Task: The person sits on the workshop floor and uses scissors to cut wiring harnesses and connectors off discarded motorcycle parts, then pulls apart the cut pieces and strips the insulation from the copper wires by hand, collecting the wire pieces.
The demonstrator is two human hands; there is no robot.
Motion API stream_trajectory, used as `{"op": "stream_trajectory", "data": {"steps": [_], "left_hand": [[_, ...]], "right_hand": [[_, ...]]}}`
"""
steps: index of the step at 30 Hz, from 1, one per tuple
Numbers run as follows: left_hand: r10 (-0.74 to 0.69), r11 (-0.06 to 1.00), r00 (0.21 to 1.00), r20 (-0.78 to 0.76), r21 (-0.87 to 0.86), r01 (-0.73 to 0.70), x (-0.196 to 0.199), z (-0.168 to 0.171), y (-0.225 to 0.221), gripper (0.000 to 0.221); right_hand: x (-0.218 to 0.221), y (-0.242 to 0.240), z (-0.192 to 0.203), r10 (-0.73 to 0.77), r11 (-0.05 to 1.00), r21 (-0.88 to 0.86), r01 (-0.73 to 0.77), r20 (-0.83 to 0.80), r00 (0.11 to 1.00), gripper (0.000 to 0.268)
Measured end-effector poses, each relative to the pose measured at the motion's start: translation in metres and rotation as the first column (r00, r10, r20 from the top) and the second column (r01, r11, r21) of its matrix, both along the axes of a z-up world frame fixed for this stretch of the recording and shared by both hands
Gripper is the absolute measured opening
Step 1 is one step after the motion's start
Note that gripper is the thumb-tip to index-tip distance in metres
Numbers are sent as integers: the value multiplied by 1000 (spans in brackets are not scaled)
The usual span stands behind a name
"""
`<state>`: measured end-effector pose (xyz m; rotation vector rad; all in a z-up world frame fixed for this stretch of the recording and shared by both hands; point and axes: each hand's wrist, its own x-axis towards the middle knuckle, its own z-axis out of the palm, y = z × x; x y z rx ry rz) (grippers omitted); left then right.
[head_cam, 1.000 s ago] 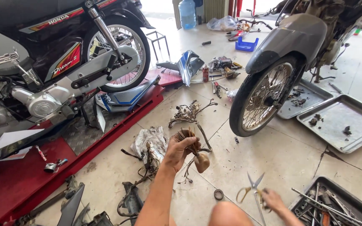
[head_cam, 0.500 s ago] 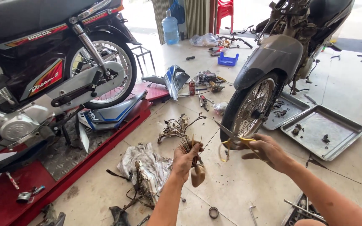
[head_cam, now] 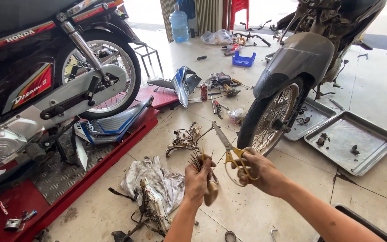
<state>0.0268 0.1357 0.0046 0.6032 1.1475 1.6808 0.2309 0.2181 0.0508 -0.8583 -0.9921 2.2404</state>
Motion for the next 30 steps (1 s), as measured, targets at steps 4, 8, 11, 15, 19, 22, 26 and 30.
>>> {"op": "stream_trajectory", "data": {"steps": [4, 8, 11, 15, 19, 22, 26, 30], "left_hand": [[-26, 997, 996, -82, 73, 32, 1, 16, -8, 9], [-76, 982, 987, -140, 163, 98, 5, 21, -14, 10], [-288, 904, 957, 38, 339, 259, 6, 39, -23, 21], [-320, 901, 945, 67, 331, 281, 15, 52, -25, 22], [-352, 896, 935, 49, 306, 322, 27, 49, -20, 18], [-393, 868, 919, 12, 334, 367, 35, 48, -14, 18], [-431, 833, 902, -6, 382, 401, 42, 37, -5, 19], [-426, 841, 905, -8, 366, 399, 47, 29, 3, 19]], "right_hand": [[22, 3, -5, 3, 901, 425, -85, 190, 982, 50], [40, 3, -26, -32, 719, 686, -113, 195, 980, 62], [30, -16, 9, -221, 574, 787, -226, 415, 882, 92], [29, -20, 11, -348, 382, 897, -221, 361, 865, 81], [26, -19, 8, -386, 262, 915, -308, 391, 835, 47], [27, -23, 17, -408, 218, 924, -315, 379, 830, 37], [30, -22, 22, -476, 148, 946, -289, 325, 818, 29], [37, -18, 18, -511, 153, 949, -275, 314, 800, 31]]}}
